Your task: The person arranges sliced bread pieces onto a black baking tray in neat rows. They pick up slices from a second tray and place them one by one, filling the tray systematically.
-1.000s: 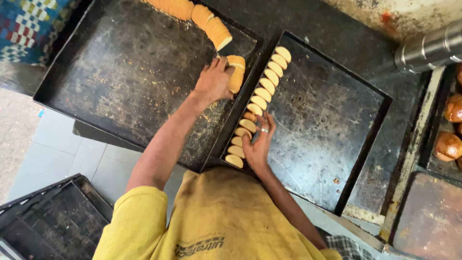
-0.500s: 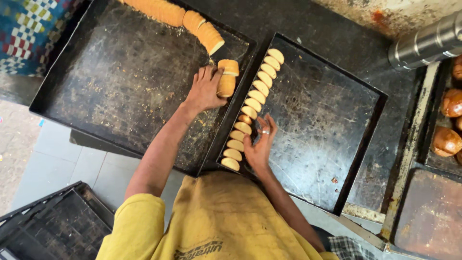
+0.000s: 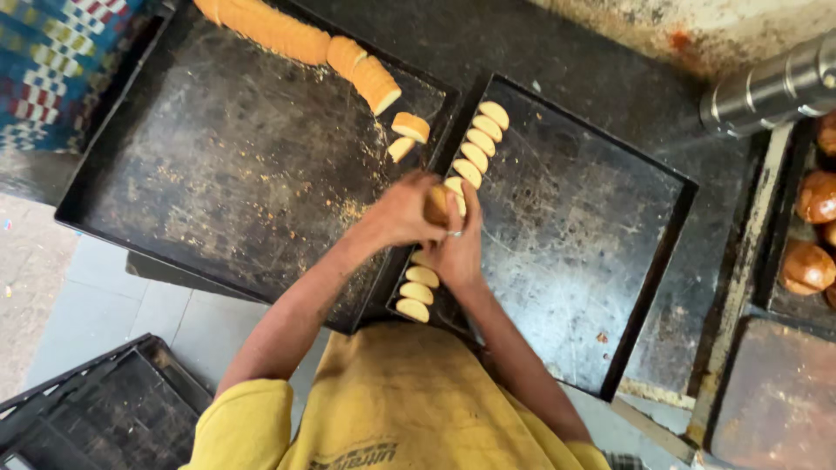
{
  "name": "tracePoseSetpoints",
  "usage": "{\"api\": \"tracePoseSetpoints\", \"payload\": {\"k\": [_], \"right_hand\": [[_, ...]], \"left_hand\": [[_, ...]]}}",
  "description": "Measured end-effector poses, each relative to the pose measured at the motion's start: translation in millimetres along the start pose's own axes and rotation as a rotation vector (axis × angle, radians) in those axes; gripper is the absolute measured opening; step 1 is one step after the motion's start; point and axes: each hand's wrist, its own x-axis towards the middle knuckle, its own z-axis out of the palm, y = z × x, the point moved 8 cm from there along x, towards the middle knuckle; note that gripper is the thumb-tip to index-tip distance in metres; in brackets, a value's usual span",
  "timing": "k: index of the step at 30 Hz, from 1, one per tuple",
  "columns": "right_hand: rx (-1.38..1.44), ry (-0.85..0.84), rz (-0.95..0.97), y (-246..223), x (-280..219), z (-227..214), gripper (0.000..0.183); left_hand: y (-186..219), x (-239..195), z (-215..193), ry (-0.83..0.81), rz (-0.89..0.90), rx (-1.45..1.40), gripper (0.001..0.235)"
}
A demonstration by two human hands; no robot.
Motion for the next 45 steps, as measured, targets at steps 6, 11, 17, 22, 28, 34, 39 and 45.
{"api": "tracePoseSetpoints", "payload": {"k": [6,11,17,22,28,34,39,45], "right_hand": [[0.05,-0.108,0.142,56.3,37.0,-12.8,0.071],[0.014,-0.068,-0.049,88.2,98.2,-39.2,0.064],[0.08,0.066,0.138,187.0,175.4,-46.9,0.043],[-0.076,0.165,0.197,229.0,183.2,-18.7,0.043],[0.1,0.299,0.331,243.9,173.4,-9.7,0.043],[0.015,0.264,0.424,270.7,156.8,-21.6,0.045],[-0.05,0.22,0.276,253.3,153.8,-25.5,0.043],[-0.176,0.085,0.193,232.3,164.1,-36.5,0.048]], "left_hand": [[1.1,59.9,9.4,-0.226,-0.335,0.053,0.088],[-3.7,127.7,33.5,-0.384,-0.119,-0.725,0.086],[-80.3,193.1,83.7,-0.012,-0.165,-1.095,0.075],[-112.1,201.9,65.2,0.344,-0.151,-0.819,0.051],[-63.7,160.5,19.0,0.343,-0.108,-0.168,0.032],[-28.8,165.2,11.6,0.36,-0.015,0.25,0.03],[-17.9,215.4,50.7,0.312,-0.007,0.398,0.023],[-26.6,241.0,51.9,0.27,-0.029,0.4,0.025]]}}
